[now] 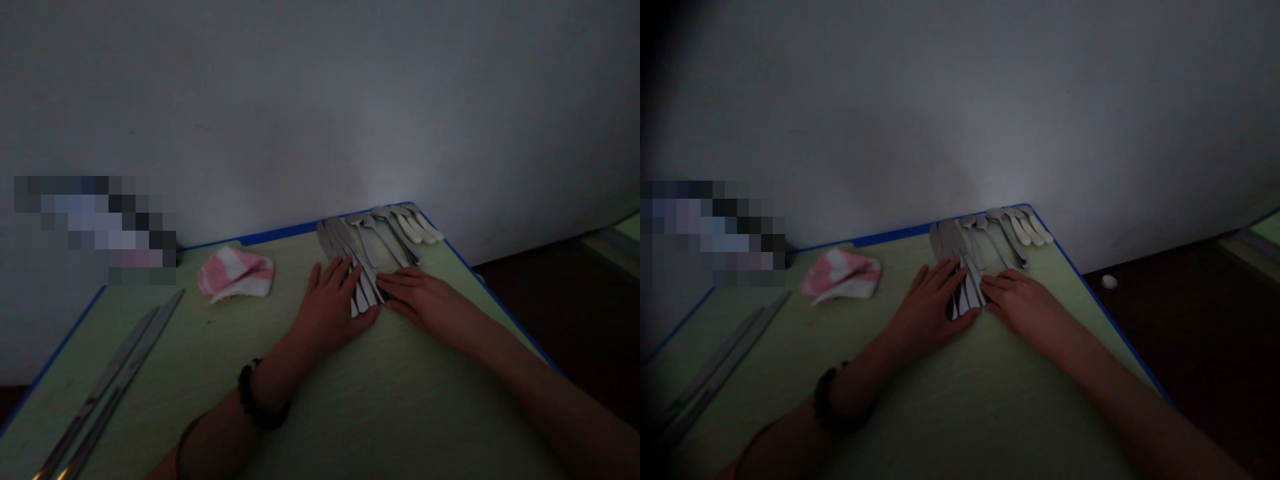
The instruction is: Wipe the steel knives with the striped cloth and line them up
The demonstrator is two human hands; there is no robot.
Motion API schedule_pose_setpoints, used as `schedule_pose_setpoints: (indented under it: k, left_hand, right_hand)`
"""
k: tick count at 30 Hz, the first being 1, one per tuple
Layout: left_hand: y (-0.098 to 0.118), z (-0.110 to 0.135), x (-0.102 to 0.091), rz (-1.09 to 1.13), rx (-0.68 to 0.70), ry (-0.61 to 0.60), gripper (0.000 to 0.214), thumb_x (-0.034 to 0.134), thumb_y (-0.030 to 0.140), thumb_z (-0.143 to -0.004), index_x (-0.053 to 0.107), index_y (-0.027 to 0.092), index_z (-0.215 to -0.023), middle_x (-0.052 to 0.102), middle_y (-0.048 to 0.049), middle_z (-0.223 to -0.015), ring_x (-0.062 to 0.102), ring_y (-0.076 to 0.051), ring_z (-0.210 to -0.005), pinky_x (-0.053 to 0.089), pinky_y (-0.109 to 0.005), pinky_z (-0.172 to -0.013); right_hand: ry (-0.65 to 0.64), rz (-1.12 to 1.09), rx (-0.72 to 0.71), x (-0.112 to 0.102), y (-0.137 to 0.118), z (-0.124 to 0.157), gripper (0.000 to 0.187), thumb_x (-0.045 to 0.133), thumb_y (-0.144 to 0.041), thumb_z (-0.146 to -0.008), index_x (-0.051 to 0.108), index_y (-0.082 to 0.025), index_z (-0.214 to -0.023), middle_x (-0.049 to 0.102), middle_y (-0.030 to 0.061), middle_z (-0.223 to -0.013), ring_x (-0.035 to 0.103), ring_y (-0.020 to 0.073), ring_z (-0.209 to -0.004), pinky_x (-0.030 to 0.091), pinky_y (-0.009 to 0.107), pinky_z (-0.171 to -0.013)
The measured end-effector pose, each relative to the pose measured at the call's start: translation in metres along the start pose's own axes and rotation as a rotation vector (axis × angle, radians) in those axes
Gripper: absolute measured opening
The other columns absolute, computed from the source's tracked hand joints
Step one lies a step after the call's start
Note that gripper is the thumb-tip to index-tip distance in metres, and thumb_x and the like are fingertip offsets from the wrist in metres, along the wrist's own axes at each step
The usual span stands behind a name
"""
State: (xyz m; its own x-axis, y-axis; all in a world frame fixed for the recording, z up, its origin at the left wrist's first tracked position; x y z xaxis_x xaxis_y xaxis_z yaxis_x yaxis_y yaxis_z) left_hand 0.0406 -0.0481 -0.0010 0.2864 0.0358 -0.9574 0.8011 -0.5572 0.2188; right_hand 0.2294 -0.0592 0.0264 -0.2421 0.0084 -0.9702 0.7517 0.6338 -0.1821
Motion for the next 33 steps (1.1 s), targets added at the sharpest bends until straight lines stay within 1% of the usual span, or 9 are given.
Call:
schedule_pose_setpoints:
  k: [6, 12, 15, 18, 20, 23, 26, 30, 33]
  left_hand:
    - [-0.003, 0.002, 0.0, 0.026, 0.013, -0.026, 0.065, 0.037, 0.061, -0.085, 0.036, 0.022, -0.137, 0.028, -0.0105, -0.149, 0.019, -0.029, -0.138, 0.011, -0.055, -0.111]
    - [-0.006, 0.003, -0.002, 0.089, 0.055, -0.016, 0.077, 0.043, 0.066, -0.08, 0.033, 0.017, -0.138, 0.027, -0.0141, -0.148, 0.016, -0.031, -0.138, 0.011, -0.054, -0.112]
    - [-0.009, 0.014, -0.008, 0.132, 0.048, 0.027, 0.065, 0.041, 0.056, -0.087, 0.03, 0.018, -0.138, 0.025, -0.0143, -0.149, 0.016, -0.028, -0.138, 0.017, -0.051, -0.112]
    - [-0.02, 0.032, -0.03, 0.187, 0.041, 0.031, 0.052, 0.039, 0.043, -0.092, 0.031, 0.02, -0.138, 0.026, -0.0121, -0.149, 0.023, -0.024, -0.136, 0.026, -0.045, -0.11]
    - [-0.034, 0.047, -0.058, 0.223, 0.051, 0.018, 0.044, 0.039, 0.039, -0.092, 0.038, 0.023, -0.133, 0.034, -0.0093, -0.145, 0.034, -0.022, -0.131, 0.032, -0.04, -0.107]
    - [-0.067, 0.071, -0.108, 0.192, -0.106, 0.049, 0.033, 0.037, 0.042, -0.092, 0.059, 0.022, -0.108, 0.063, -0.0059, -0.113, 0.056, -0.021, -0.106, 0.042, -0.037, -0.095]
    - [-0.11, 0.098, -0.143, 0.12, -0.333, -0.112, 0.038, 0.039, 0.048, -0.088, 0.061, 0.019, -0.098, 0.068, -0.0054, -0.095, 0.063, -0.019, -0.083, 0.048, -0.031, -0.076]
    - [-0.165, 0.133, -0.152, 0.071, -0.708, -0.346, 0.035, 0.055, 0.046, -0.075, 0.063, 0.019, -0.096, 0.068, -0.0099, -0.099, 0.062, -0.024, -0.089, 0.047, -0.031, -0.074]
    - [-0.194, 0.15, -0.151, 0.136, -0.814, -0.422, 0.037, 0.061, 0.044, -0.068, 0.064, 0.018, -0.094, 0.069, -0.0106, -0.099, 0.065, -0.023, -0.082, 0.049, -0.029, -0.066]
  right_hand:
    - [0.009, -0.018, -0.015, -0.002, -0.001, -0.001, 0.033, 0.052, -0.022, -0.087, 0.059, -0.014, -0.119, 0.061, 0.0095, -0.122, 0.056, 0.0225, -0.111, 0.045, 0.042, -0.097]
    - [0.057, -0.054, 0.008, 0.001, 0.0, 0.002, 0.04, 0.051, -0.026, -0.088, 0.053, -0.016, -0.126, 0.057, 0.0108, -0.126, 0.055, 0.023, -0.113, 0.042, 0.044, -0.099]
    - [0.118, -0.073, 0.029, 0.003, -0.006, 0.002, 0.043, 0.048, -0.028, -0.089, 0.048, -0.016, -0.13, 0.055, 0.0106, -0.13, 0.052, 0.0227, -0.116, 0.041, 0.044, -0.101]
    - [0.182, -0.088, 0.005, 0.003, -0.023, -0.005, 0.041, 0.044, -0.026, -0.09, 0.048, -0.015, -0.129, 0.054, 0.01, -0.13, 0.048, 0.0216, -0.119, 0.04, 0.042, -0.102]
    - [0.209, -0.093, -0.029, 0.003, -0.039, -0.012, 0.039, 0.042, -0.024, -0.09, 0.049, -0.016, -0.128, 0.053, 0.01, -0.131, 0.047, 0.0211, -0.12, 0.039, 0.042, -0.103]
    - [0.197, -0.089, -0.078, 0.006, -0.067, -0.03, 0.042, 0.044, -0.022, -0.088, 0.046, -0.016, -0.13, 0.047, 0.0118, -0.137, 0.042, 0.0224, -0.125, 0.037, 0.043, -0.104]
    - [0.167, -0.074, -0.056, 0.018, -0.093, -0.058, 0.052, 0.047, -0.027, -0.086, 0.038, -0.014, -0.136, 0.036, 0.017, -0.143, 0.034, 0.0275, -0.131, 0.036, 0.047, -0.103]
    - [0.175, -0.122, -0.08, 0.049, -0.122, -0.1, 0.061, 0.043, -0.03, -0.087, 0.023, -0.015, -0.143, 0.03, 0.0173, -0.146, 0.028, 0.0273, -0.134, 0.034, 0.049, -0.103]
    - [0.19, -0.145, -0.078, 0.071, -0.14, -0.119, 0.062, 0.041, -0.031, -0.089, 0.019, -0.013, -0.144, 0.039, 0.0179, -0.14, 0.036, 0.0269, -0.129, 0.036, 0.047, -0.101]
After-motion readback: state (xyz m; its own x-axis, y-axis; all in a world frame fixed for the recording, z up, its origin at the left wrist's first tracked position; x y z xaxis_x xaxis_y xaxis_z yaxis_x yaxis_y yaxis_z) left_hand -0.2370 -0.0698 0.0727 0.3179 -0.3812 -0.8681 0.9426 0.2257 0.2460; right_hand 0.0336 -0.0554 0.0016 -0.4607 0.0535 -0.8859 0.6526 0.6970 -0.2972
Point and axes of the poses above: each hand's wrist, its own z-axis away from the middle knuckle, its own x-axis out of the palm, y = z × x, the point moved 1 cm from there along -z, towards the middle knuckle
